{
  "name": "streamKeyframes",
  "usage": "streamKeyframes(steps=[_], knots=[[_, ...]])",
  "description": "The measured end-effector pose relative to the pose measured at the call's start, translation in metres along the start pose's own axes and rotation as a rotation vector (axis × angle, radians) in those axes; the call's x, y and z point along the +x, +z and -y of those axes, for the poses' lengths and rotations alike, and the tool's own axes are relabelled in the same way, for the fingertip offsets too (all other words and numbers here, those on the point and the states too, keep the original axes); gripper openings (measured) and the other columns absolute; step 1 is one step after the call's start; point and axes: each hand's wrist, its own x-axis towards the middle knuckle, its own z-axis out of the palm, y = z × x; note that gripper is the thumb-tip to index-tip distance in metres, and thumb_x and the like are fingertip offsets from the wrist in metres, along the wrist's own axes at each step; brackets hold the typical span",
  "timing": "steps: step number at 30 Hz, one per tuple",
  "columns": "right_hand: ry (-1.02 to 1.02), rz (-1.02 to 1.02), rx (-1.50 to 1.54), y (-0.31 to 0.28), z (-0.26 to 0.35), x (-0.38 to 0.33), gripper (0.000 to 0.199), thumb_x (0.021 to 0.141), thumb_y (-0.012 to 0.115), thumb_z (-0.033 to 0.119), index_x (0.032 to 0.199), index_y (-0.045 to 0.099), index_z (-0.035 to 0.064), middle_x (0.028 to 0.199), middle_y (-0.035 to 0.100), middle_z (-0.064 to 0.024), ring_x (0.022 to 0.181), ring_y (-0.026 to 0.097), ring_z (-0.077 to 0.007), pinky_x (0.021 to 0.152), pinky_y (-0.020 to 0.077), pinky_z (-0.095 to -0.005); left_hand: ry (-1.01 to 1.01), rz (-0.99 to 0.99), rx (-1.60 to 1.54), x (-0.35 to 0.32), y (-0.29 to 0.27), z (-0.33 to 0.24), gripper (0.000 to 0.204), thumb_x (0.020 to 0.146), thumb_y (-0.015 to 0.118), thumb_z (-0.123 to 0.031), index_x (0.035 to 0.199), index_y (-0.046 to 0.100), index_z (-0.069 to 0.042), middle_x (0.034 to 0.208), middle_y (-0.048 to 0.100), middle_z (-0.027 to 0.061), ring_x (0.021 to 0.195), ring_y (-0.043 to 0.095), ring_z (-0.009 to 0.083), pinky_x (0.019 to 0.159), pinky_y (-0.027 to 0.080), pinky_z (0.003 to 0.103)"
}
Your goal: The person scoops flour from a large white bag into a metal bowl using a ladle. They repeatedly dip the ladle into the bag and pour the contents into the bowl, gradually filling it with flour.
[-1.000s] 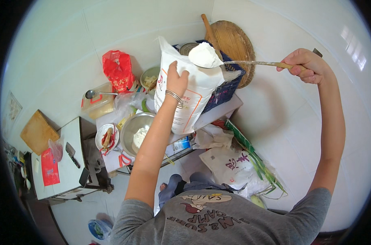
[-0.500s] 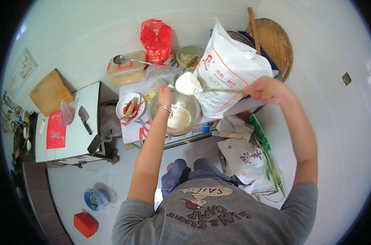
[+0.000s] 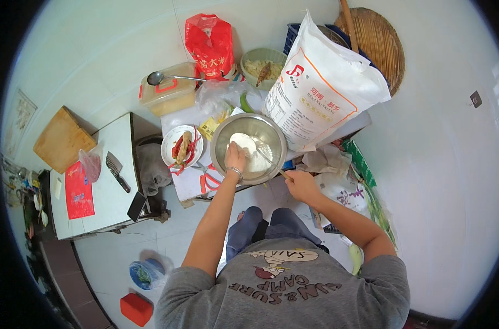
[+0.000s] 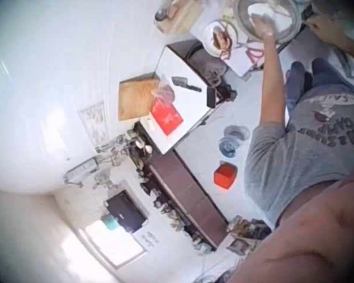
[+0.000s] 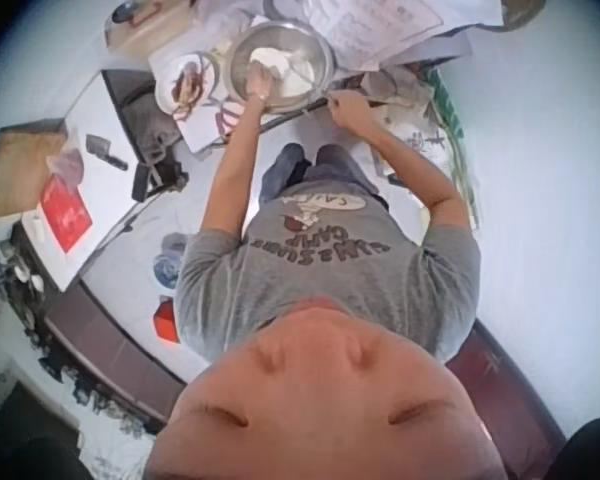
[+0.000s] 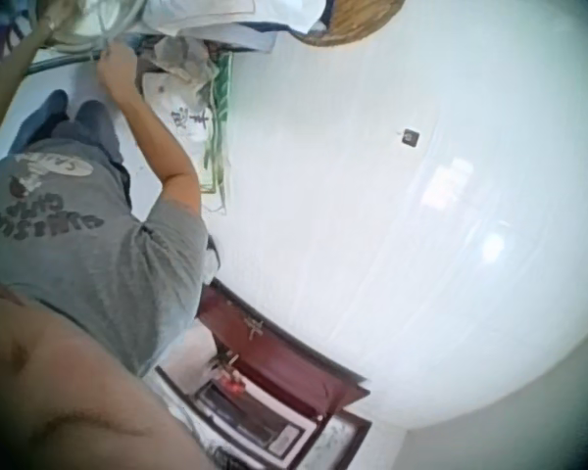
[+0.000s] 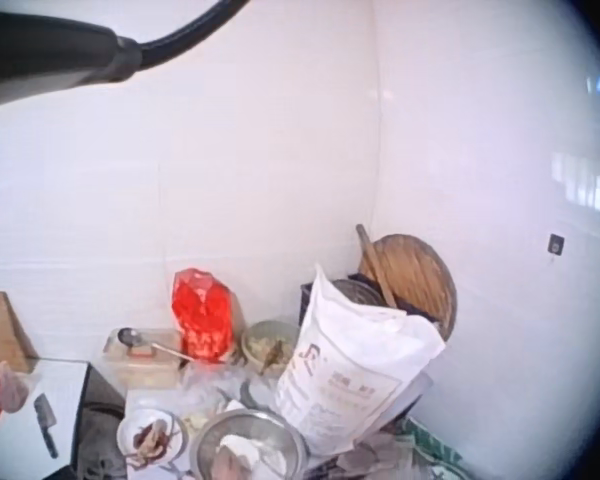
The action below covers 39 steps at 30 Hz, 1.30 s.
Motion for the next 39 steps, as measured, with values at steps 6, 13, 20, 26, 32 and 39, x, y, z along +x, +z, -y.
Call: streamKeyframes(steps=[6, 13, 20, 26, 32, 39], knots=[[0.085, 0.03, -0.105, 0.022, 0.007, -0.012, 0.015, 0.081, 0.049, 0.014, 0.092, 0.052, 0.0036, 0.07, 0.058, -0.0165, 0.068, 0.058, -0.036, 0.061, 0.0453, -0.0472, -0.07, 0.12, -0.032, 0.018, 0.002, 0.025, 0.058, 0.081, 0.048, -0.017, 0.128, 0.028, 0.009, 0.124, 0.04, 0.0287, 0.117, 0.037, 0.0403, 0.101, 0.029, 0.04], [0.015, -0.085, -0.142, 0.025, 0.004, -0.031, 0.019, 0.081, 0.05, 0.012, 0.098, 0.05, 0.0063, 0.073, 0.058, -0.0139, 0.064, 0.058, -0.0338, 0.056, 0.0464, -0.0446, -0.131, 0.035, 0.025, 0.014, -0.014, -0.001, 0.05, 0.08, 0.05, -0.019, 0.121, 0.038, 0.006, 0.117, 0.046, 0.0288, 0.108, 0.045, 0.0407, 0.095, 0.035, 0.041], [-0.029, -0.161, -0.259, 0.027, -0.014, -0.047, 0.026, 0.077, 0.053, 0.008, 0.102, 0.05, 0.0067, 0.073, 0.054, -0.0102, 0.059, 0.057, -0.0291, 0.049, 0.0468, -0.0378, -0.216, 0.032, 0.021, 0.01, -0.023, -0.01, 0.048, 0.08, 0.047, -0.021, 0.119, 0.041, 0.005, 0.115, 0.048, 0.0292, 0.107, 0.046, 0.0415, 0.092, 0.037, 0.042], [-0.066, -0.238, -0.342, 0.02, -0.024, -0.052, 0.037, 0.074, 0.054, 0.007, 0.11, 0.05, 0.0055, 0.072, 0.05, -0.0089, 0.057, 0.056, -0.0256, 0.048, 0.0461, -0.035, -0.177, 0.119, 0.118, 0.012, -0.017, -0.012, 0.053, 0.082, 0.047, -0.023, 0.126, 0.038, 0.005, 0.122, 0.045, 0.0279, 0.115, 0.043, 0.0382, 0.098, 0.034, 0.037], [-0.148, -0.307, -0.366, 0.021, -0.036, -0.059, 0.044, 0.072, 0.056, 0.006, 0.115, 0.05, 0.0054, 0.07, 0.047, -0.0081, 0.056, 0.055, -0.0235, 0.047, 0.0454, -0.0329, -0.109, 0.198, 0.154, 0.011, -0.007, -0.007, 0.057, 0.081, 0.049, -0.021, 0.127, 0.032, 0.007, 0.125, 0.039, 0.03, 0.117, 0.039, 0.0385, 0.1, 0.032, 0.038], [-0.194, -0.352, -0.338, 0.02, -0.044, -0.062, 0.041, 0.074, 0.054, 0.002, 0.114, 0.052, 0.0044, 0.069, 0.047, -0.0084, 0.049, 0.051, -0.0261, 0.043, 0.0421, -0.0353, -0.047, 0.155, 0.138, 0.009, -0.01, -0.015, 0.056, 0.081, 0.049, -0.019, 0.128, 0.032, 0.008, 0.125, 0.039, 0.0298, 0.117, 0.039, 0.0387, 0.101, 0.031, 0.038]])
